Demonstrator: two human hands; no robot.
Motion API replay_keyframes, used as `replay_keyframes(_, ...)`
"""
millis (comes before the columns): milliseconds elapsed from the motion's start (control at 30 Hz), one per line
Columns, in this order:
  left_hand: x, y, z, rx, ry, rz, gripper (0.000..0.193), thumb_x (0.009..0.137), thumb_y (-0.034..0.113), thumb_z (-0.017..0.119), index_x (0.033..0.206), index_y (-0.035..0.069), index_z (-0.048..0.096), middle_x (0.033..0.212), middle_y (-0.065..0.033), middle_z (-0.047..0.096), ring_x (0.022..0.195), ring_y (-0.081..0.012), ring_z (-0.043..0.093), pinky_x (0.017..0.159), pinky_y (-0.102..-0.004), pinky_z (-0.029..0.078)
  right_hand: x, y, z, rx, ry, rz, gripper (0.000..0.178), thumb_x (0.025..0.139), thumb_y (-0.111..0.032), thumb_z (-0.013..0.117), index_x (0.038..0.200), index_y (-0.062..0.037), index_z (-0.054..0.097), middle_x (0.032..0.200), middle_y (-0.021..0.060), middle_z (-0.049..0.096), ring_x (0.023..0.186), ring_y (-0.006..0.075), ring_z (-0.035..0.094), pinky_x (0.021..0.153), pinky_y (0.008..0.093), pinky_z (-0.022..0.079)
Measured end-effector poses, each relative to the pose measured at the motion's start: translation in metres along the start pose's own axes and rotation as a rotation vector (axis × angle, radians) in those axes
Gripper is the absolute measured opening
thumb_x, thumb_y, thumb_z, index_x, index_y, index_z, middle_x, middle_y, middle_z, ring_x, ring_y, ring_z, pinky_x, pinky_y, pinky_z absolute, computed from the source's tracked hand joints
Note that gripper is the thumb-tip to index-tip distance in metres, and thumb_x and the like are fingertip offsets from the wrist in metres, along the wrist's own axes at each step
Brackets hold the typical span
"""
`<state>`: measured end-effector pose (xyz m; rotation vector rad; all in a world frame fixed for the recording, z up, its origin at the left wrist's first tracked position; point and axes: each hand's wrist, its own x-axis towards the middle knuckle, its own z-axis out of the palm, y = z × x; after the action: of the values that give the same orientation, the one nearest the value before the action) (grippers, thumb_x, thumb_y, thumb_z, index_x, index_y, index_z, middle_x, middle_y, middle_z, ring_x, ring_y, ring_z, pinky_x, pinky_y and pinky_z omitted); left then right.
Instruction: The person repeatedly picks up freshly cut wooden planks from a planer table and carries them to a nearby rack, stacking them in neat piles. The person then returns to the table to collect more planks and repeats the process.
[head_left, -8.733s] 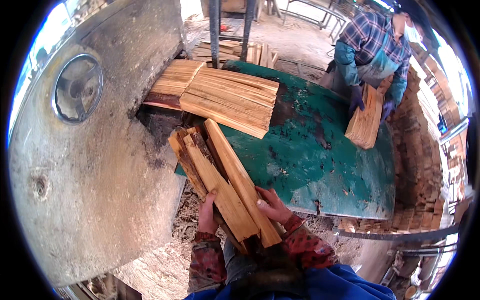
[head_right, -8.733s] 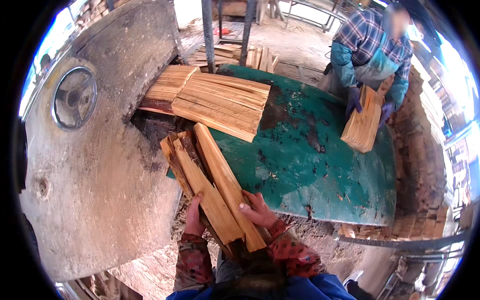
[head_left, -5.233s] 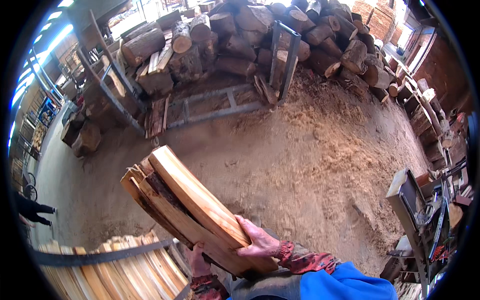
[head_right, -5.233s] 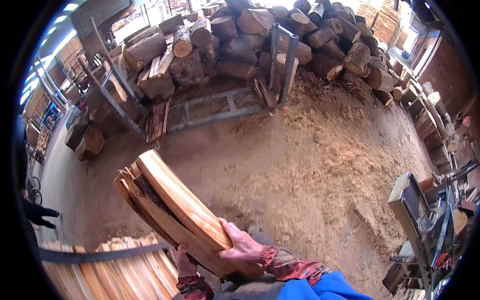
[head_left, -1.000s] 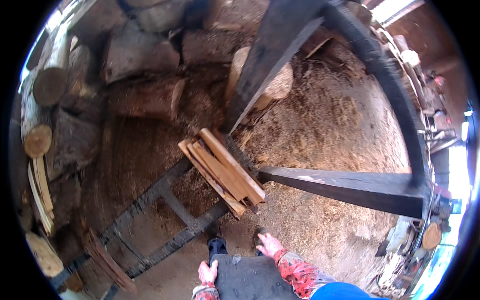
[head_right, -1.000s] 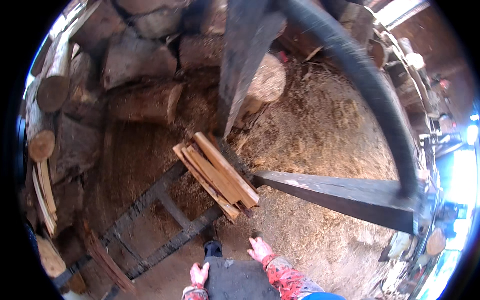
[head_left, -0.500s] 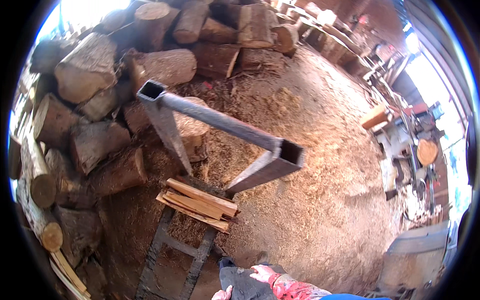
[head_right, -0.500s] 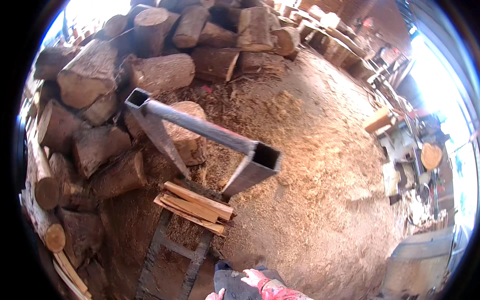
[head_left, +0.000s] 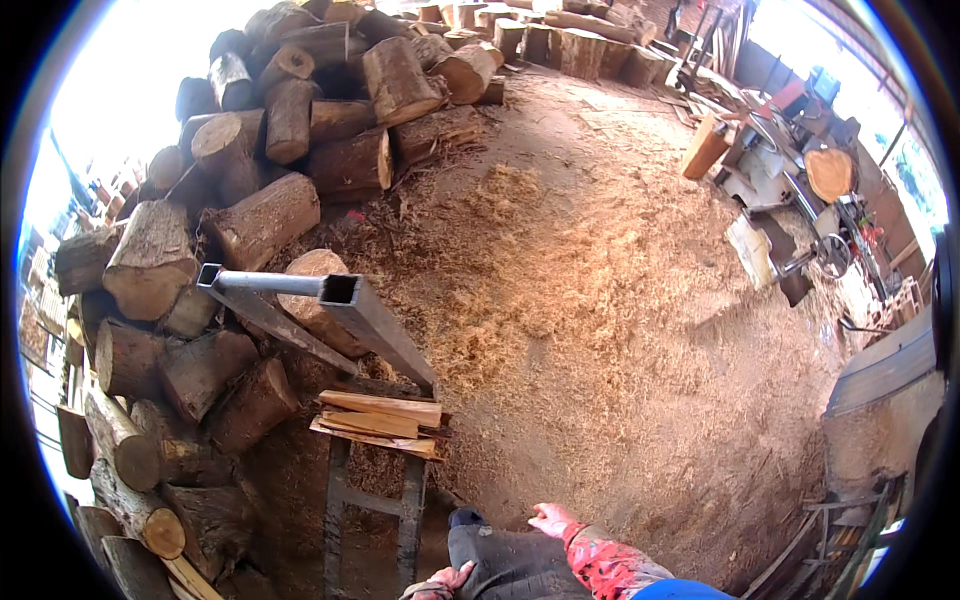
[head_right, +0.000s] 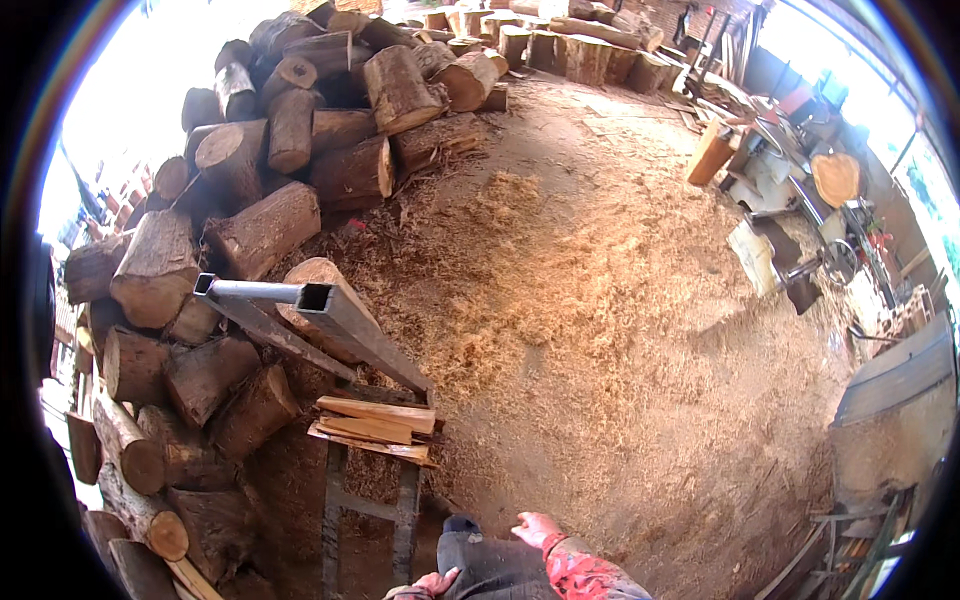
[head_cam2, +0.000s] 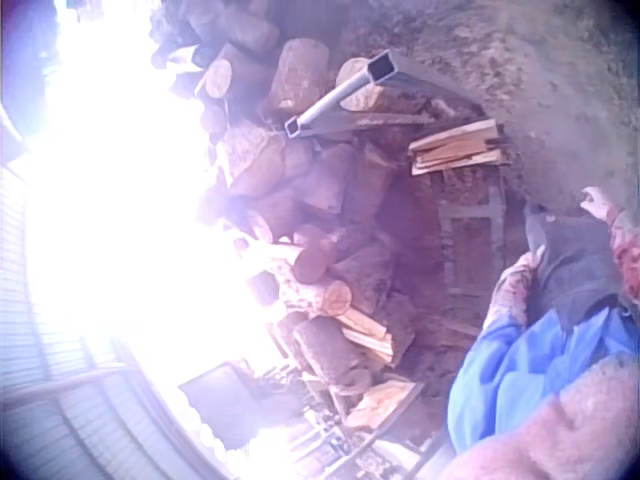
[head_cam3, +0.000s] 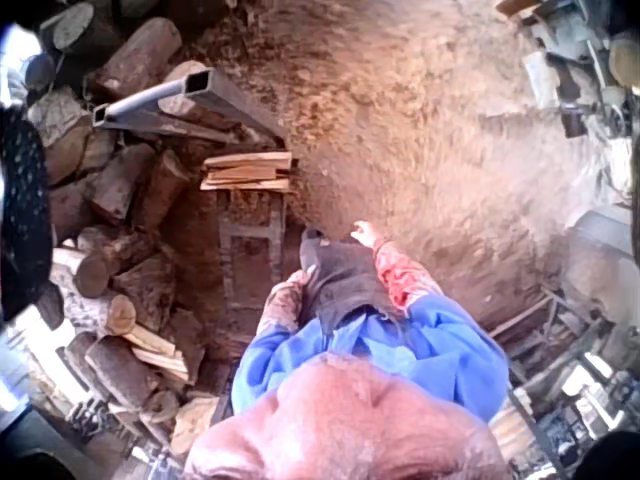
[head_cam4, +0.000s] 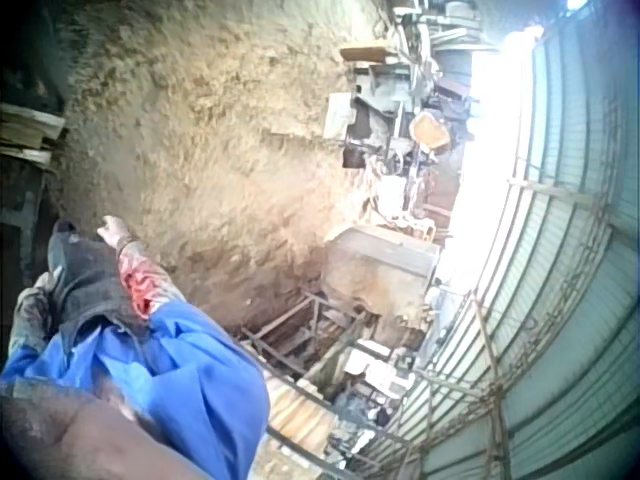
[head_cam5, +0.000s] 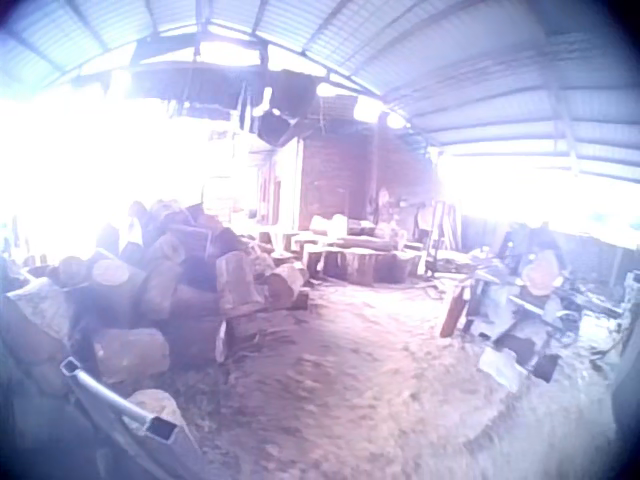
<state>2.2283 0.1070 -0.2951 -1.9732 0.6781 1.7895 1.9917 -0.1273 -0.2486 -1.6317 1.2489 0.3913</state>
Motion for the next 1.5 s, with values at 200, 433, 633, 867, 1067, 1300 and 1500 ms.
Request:
replay_keyframes(200,-0.052,0.04,-0.006,0.147,0.098,0.051,0.098,0.08,0.084,0.034,0.119,0.0,0.064,0.123,-0.0237,0.061,0.122,-0.0363,0.055,0.103,-0.0447,0.041,-0.082,0.125,-0.017,0.149,0.112,0.247,0.062,0.079,-0.045,0.069,0.124,-0.0041,0.06,0.112,0.0143,0.069,0.106,0.0277,0.065,0.091,0.038,0.05)
replay_keyframes(433,-0.075,0.079,-0.038,0.494,0.038,0.262,0.075,0.09,0.069,0.039,0.104,0.001,0.069,0.108,-0.0203,0.069,0.106,-0.0298,0.065,0.09,-0.0411,0.049,-0.181,0.238,0.025,0.254,0.308,0.532,0.052,0.078,-0.044,0.07,0.113,-0.0053,0.067,0.11,0.0157,0.068,0.105,0.0313,0.064,0.091,0.0408,0.05)
replay_keyframes(633,-0.06,0.111,-0.085,0.67,0.007,0.275,0.07,0.09,0.066,0.042,0.101,0.002,0.069,0.103,-0.0189,0.068,0.101,-0.0286,0.064,0.086,-0.0402,0.048,-0.216,0.213,0.08,0.505,0.384,0.698,0.055,0.079,-0.045,0.067,0.116,-0.0041,0.065,0.113,0.0184,0.067,0.106,0.0345,0.063,0.092,0.0427,0.05)
replay_keyframes(867,-0.048,0.193,-0.105,0.927,-0.056,0.327,0.065,0.09,0.063,0.046,0.097,0.003,0.069,0.098,-0.0172,0.068,0.095,-0.0271,0.063,0.081,-0.0392,0.048,-0.204,0.129,0.115,0.681,0.503,0.874,0.049,0.08,-0.047,0.064,0.11,-0.0091,0.069,0.111,0.0194,0.066,0.106,0.035,0.062,0.089,0.0462,0.05)
replay_keyframes(1067,-0.043,0.283,-0.053,1.01,-0.102,0.385,0.06,0.091,0.059,0.048,0.093,0.003,0.069,0.093,-0.0157,0.067,0.09,-0.0259,0.063,0.077,-0.0383,0.048,-0.23,0.174,0.147,1.026,0.746,0.882,0.046,0.08,-0.044,0.067,0.113,-0.0118,0.068,0.111,0.0182,0.067,0.106,0.0335,0.063,0.092,0.0432,0.049)
replay_keyframes(1300,-0.047,0.412,0.077,0.948,-0.112,0.455,0.055,0.091,0.056,0.052,0.089,0.004,0.069,0.088,-0.0141,0.067,0.084,-0.0244,0.062,0.072,-0.0373,0.047,-0.283,0.265,0.16,1.179,0.737,0.905,0.053,0.079,-0.047,0.066,0.115,-0.0082,0.067,0.109,0.0167,0.068,0.104,0.0333,0.064,0.092,0.042,0.049)
replay_keyframes(1500,-0.067,0.516,0.19,0.817,-0.172,0.539,0.05,0.091,0.053,0.055,0.086,0.005,0.069,0.084,-0.0126,0.066,0.078,-0.0232,0.061,0.068,-0.0364,0.047,-0.347,0.37,0.149,1.205,0.803,0.923,0.053,0.08,-0.048,0.065,0.116,-0.0086,0.066,0.11,0.0162,0.068,0.105,0.033,0.064,0.09,0.0421,0.05)
